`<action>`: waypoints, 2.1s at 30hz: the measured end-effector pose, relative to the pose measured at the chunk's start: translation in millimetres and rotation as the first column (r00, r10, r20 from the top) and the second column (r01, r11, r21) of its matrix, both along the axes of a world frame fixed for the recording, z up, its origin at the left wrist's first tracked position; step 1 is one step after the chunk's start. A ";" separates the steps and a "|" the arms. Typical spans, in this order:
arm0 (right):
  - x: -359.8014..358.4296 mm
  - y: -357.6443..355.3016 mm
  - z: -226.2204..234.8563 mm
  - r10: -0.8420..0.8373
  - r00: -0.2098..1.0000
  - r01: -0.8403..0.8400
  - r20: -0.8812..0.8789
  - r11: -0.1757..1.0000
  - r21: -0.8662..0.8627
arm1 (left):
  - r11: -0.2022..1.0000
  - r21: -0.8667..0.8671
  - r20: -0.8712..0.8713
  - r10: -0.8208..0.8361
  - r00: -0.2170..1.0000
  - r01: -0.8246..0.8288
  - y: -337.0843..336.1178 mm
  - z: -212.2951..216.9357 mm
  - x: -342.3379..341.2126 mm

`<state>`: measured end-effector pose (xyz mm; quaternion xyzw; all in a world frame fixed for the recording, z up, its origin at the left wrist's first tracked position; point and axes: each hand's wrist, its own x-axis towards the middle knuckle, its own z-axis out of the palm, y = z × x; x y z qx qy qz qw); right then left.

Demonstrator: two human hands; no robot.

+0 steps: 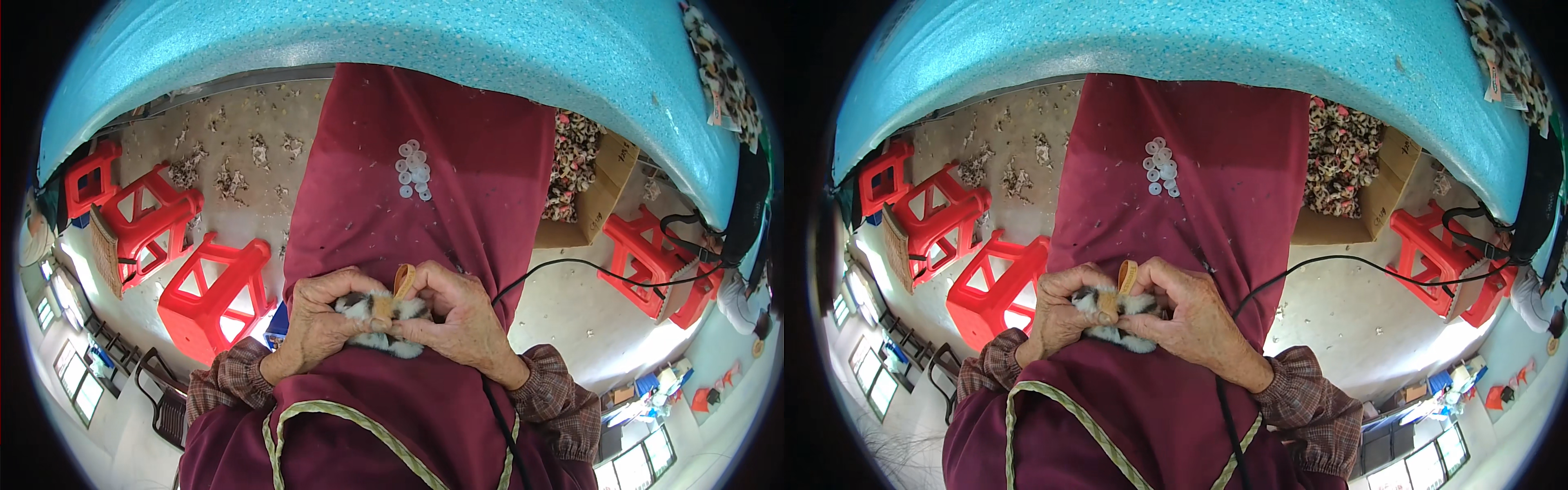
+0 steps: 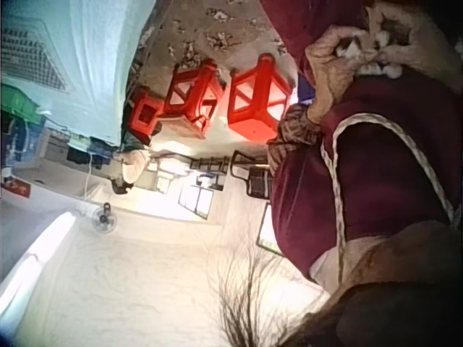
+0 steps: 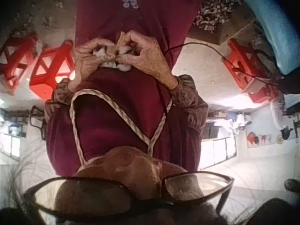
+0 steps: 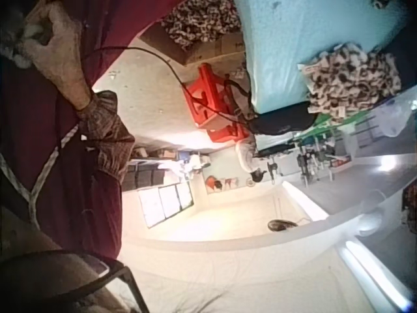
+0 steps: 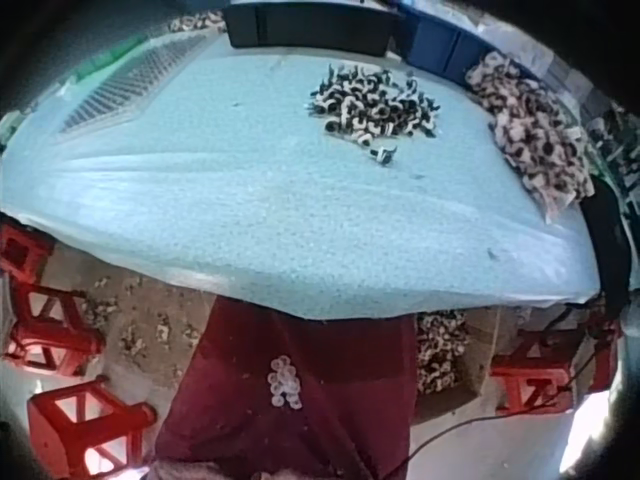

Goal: Assembling plush chick toys by manually attaching plastic eye and beak components.

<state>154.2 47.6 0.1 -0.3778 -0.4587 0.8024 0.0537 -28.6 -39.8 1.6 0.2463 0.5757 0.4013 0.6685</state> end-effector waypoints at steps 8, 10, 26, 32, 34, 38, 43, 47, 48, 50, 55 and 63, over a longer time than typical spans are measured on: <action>-0.1 -2.4 6.2 0.014 1.000 -0.017 0.018 0.973 0.229 | 0.982 -0.174 0.064 -0.060 0.996 0.071 6.5 7.3 -0.2; 0.8 -0.1 8.1 0.044 0.997 -0.058 0.061 0.963 0.262 | 0.976 -0.198 0.101 -0.076 0.992 0.095 6.9 4.5 -1.2; 4.4 -0.9 10.1 0.018 0.992 -0.072 0.124 0.891 0.448 | 0.971 -0.116 0.100 -0.198 0.975 0.209 -1.7 -4.4 5.1; 6.3 -2.1 14.6 0.106 0.960 -0.213 0.257 0.876 0.433 | 0.962 0.037 -0.224 -0.257 0.940 0.272 -5.4 -2.5 12.2; 6.9 -2.5 14.3 0.120 0.970 -0.193 0.211 0.910 0.367 | 0.963 0.047 -0.213 -0.250 0.945 0.265 -7.0 -4.9 11.9; 5.9 -4.9 13.8 0.117 0.977 -0.175 0.180 0.918 0.355 | 0.974 0.008 -0.042 -0.225 0.973 0.225 -7.3 -5.7 9.5; 2.5 -2.8 16.5 0.141 0.973 -0.198 0.184 0.918 0.343 | 0.977 -0.065 0.045 -0.200 0.979 0.202 -10.0 -5.3 8.6; 0.7 -2.8 17.1 0.145 0.972 -0.203 0.184 0.914 0.350 | 0.983 0.027 -0.076 -0.178 0.981 0.181 -13.2 -4.9 9.3; -0.2 -3.9 17.1 0.131 0.974 -0.191 0.182 0.911 0.366 | 0.984 0.026 -0.073 -0.177 0.982 0.179 -14.0 -4.1 9.6; -2.1 -5.1 16.8 0.121 0.976 -0.183 0.181 0.907 0.379 | 0.991 -0.035 -0.024 -0.129 0.991 0.128 -15.8 -3.4 10.1; -4.4 -3.9 16.1 0.123 0.967 -0.206 0.222 0.892 0.402 | 0.996 0.044 -0.069 -0.076 0.995 0.079 -20.2 -12.8 13.3; 3.4 20.9 -16.0 -0.322 0.946 0.263 -0.036 0.828 -0.496 | 0.983 -0.049 0.064 0.178 0.982 -0.175 -2.2 -10.3 7.1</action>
